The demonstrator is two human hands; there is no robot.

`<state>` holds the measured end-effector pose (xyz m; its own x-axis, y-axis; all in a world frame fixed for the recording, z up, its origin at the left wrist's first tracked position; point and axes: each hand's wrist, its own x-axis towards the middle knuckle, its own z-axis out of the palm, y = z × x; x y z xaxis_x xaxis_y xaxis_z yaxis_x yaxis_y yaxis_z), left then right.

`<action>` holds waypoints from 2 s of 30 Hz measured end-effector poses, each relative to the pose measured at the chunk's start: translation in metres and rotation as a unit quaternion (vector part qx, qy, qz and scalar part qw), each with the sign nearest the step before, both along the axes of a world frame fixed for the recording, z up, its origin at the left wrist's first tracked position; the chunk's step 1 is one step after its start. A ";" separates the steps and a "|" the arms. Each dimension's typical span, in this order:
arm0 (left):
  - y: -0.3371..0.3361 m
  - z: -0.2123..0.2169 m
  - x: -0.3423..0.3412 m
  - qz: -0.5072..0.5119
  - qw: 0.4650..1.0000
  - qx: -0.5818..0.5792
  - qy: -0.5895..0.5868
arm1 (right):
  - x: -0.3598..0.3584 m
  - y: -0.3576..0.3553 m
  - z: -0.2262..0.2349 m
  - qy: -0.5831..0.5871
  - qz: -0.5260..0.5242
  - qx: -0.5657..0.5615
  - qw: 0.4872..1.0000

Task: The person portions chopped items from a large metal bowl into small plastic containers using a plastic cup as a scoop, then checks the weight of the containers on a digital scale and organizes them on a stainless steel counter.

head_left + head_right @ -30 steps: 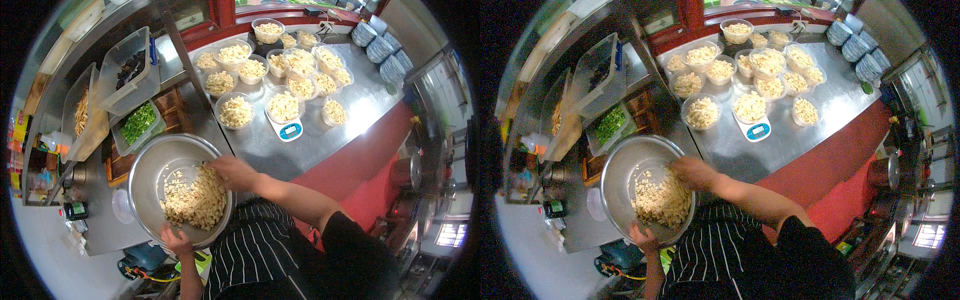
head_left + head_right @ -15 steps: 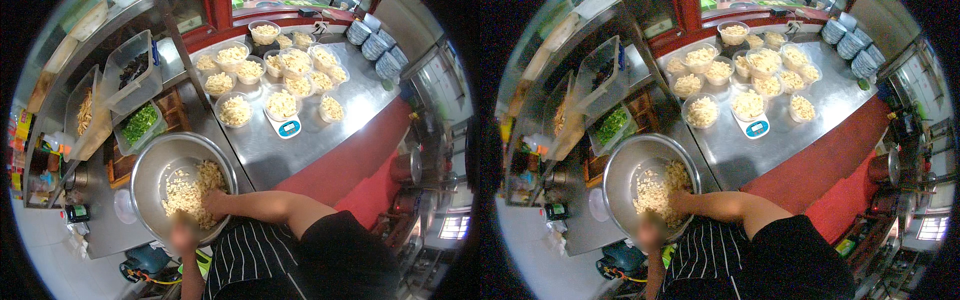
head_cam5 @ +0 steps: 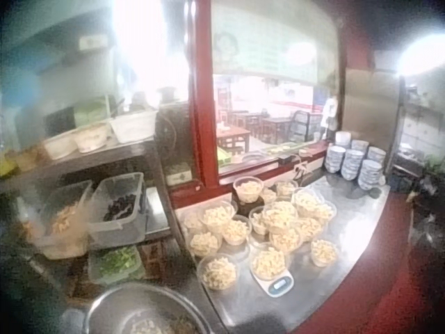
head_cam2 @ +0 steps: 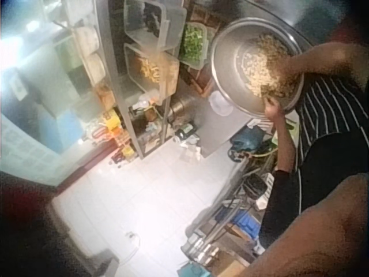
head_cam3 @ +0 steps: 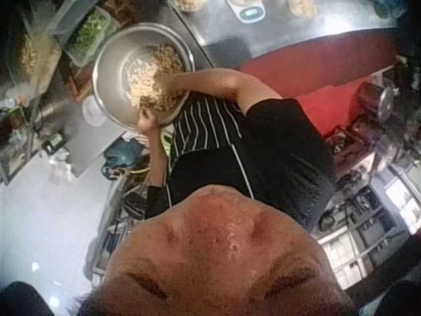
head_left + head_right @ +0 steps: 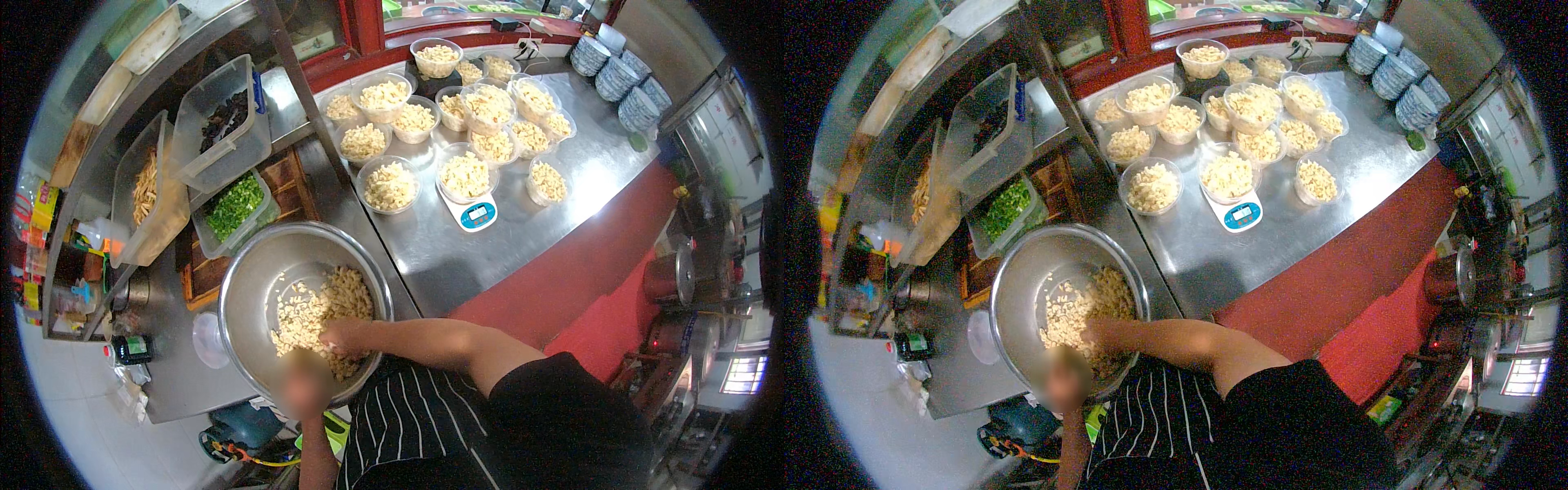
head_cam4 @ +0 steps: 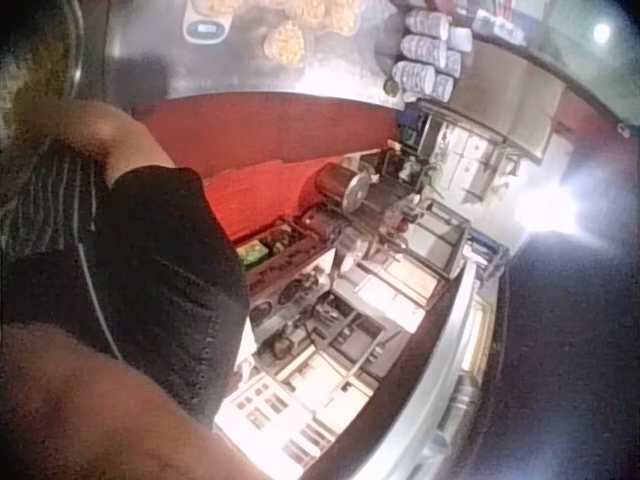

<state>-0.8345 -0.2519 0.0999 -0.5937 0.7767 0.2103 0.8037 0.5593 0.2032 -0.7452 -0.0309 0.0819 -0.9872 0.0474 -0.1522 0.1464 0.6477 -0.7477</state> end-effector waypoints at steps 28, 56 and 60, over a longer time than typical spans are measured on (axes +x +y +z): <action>0.010 0.029 0.010 0.138 0.977 0.014 -0.162 | 0.155 0.304 0.086 0.163 -0.611 0.047 0.773; 0.001 0.026 0.005 0.140 0.970 0.052 -0.189 | 0.027 0.074 0.074 -0.009 -0.206 -0.135 0.969; -0.003 0.010 -0.002 0.049 0.990 0.097 -0.088 | 0.087 0.190 0.087 0.096 -0.483 0.010 0.870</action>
<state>-0.8369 -0.2546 0.1100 -0.7049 0.6686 0.2368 0.6902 0.5694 0.4466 -0.6578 0.1588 0.1689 -0.4928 0.8699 0.0221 0.5036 0.3058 -0.8080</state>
